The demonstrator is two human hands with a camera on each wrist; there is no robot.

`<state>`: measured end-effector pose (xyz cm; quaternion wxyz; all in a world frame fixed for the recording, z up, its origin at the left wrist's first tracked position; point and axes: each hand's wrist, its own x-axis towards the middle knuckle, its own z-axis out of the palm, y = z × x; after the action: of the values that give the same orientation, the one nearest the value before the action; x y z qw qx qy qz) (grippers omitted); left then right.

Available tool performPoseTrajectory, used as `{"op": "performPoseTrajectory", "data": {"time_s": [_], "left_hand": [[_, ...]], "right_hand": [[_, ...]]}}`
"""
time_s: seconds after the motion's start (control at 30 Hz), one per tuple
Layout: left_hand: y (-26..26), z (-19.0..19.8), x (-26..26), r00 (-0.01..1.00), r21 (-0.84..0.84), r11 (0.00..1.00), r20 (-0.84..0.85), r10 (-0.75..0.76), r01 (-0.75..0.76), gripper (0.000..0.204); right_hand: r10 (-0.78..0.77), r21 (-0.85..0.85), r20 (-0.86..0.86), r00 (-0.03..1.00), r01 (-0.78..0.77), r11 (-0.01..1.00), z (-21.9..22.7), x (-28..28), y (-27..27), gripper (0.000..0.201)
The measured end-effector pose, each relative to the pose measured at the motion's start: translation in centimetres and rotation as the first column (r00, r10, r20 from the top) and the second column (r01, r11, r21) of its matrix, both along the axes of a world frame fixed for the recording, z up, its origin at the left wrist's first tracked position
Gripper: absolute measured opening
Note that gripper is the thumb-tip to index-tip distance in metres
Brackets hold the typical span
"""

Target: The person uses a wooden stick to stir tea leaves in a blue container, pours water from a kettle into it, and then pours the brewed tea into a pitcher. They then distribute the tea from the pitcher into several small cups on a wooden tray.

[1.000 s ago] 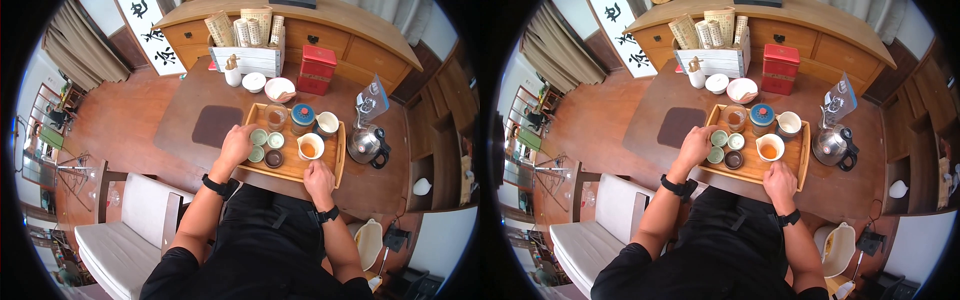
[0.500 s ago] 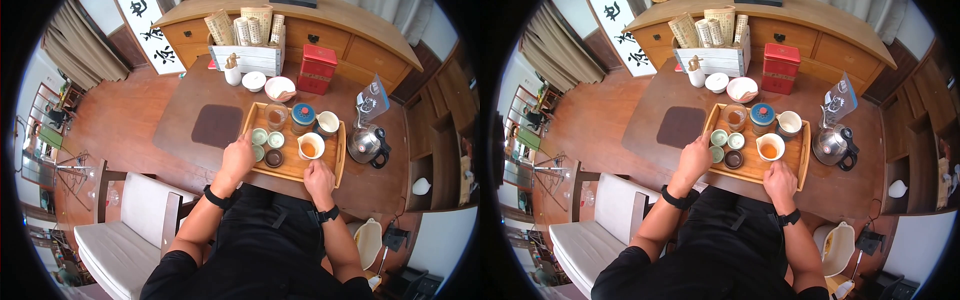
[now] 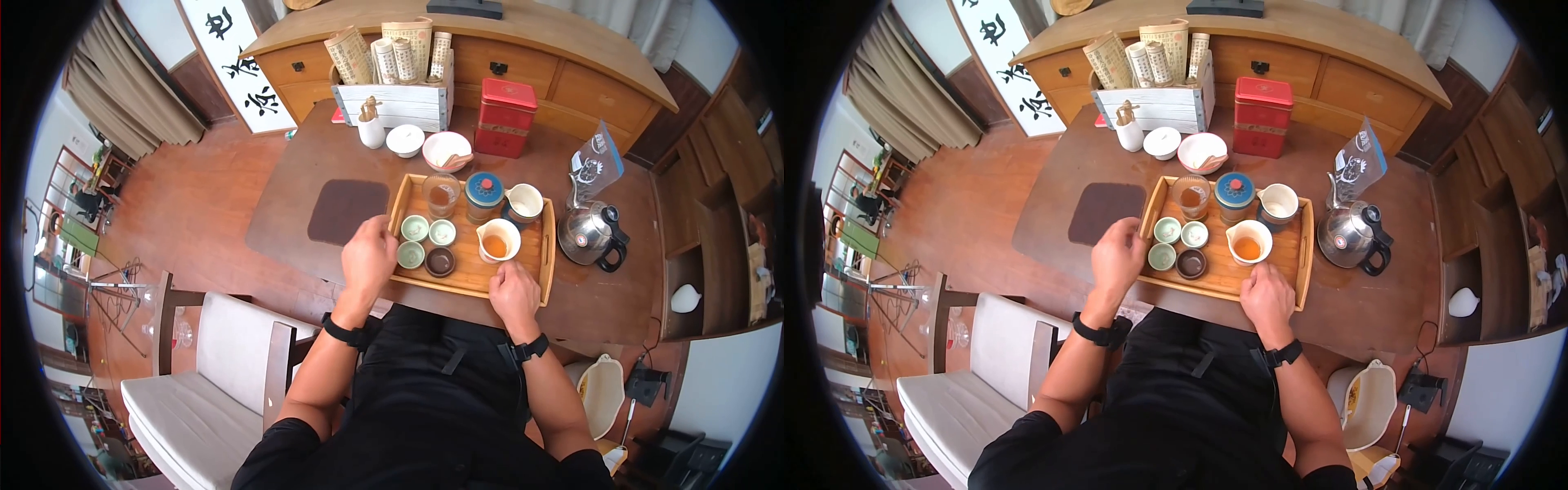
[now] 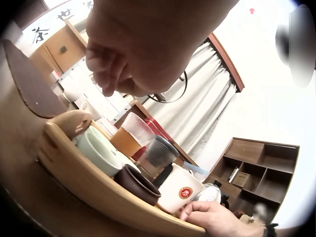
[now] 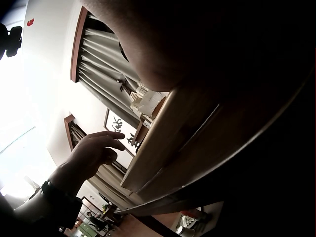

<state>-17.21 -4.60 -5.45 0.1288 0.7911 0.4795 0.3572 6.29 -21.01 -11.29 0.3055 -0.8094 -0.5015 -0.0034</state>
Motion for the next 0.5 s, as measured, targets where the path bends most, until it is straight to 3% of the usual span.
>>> {"op": "performPoseTrajectory", "data": {"time_s": [0.03, 0.07, 0.13, 0.3, 0.4, 0.5], "left_hand": [[0.1, -0.2, -0.5, 0.988, 0.02, 0.998, 0.146, 0.055, -0.059, 0.012], [0.4, -0.9, -1.3, 0.988, 0.024, 0.998, 0.148, 0.052, -0.056, 0.012], [0.8, -3.4, -3.1, 0.973, -0.169, 0.969, 0.117, 0.201, -0.18, 0.027], [0.3, -8.4, -4.5, 0.955, -0.268, 0.945, 0.176, 0.239, -0.187, 0.045], [0.0, -9.1, -3.8, 0.962, -0.146, 0.966, 0.14, 0.236, -0.216, 0.045], [-0.1, -9.2, -3.8, 0.968, -0.129, 0.97, 0.12, 0.22, -0.204, 0.044]], "right_hand": [[0.003, 0.005, 0.006, 1.0, -0.003, 1.0, 0.0, 0.0, 0.0, 0.007], [0.0, 0.009, 0.008, 1.0, -0.001, 1.0, 0.1, 0.0, 0.0, 0.007], [0.005, -0.011, 0.003, 1.0, -0.005, 1.0, 0.4, -0.1, 0.0, 0.008], [0.007, -0.004, 0.029, 1.0, -0.007, 1.0, -0.1, 0.0, 0.0, 0.01], [0.005, -0.008, 0.045, 0.999, -0.005, 1.0, -0.2, 0.0, 0.1, 0.011], [0.008, 0.005, 0.044, 0.999, -0.008, 1.0, 0.0, -0.1, 0.0, 0.011]]}}
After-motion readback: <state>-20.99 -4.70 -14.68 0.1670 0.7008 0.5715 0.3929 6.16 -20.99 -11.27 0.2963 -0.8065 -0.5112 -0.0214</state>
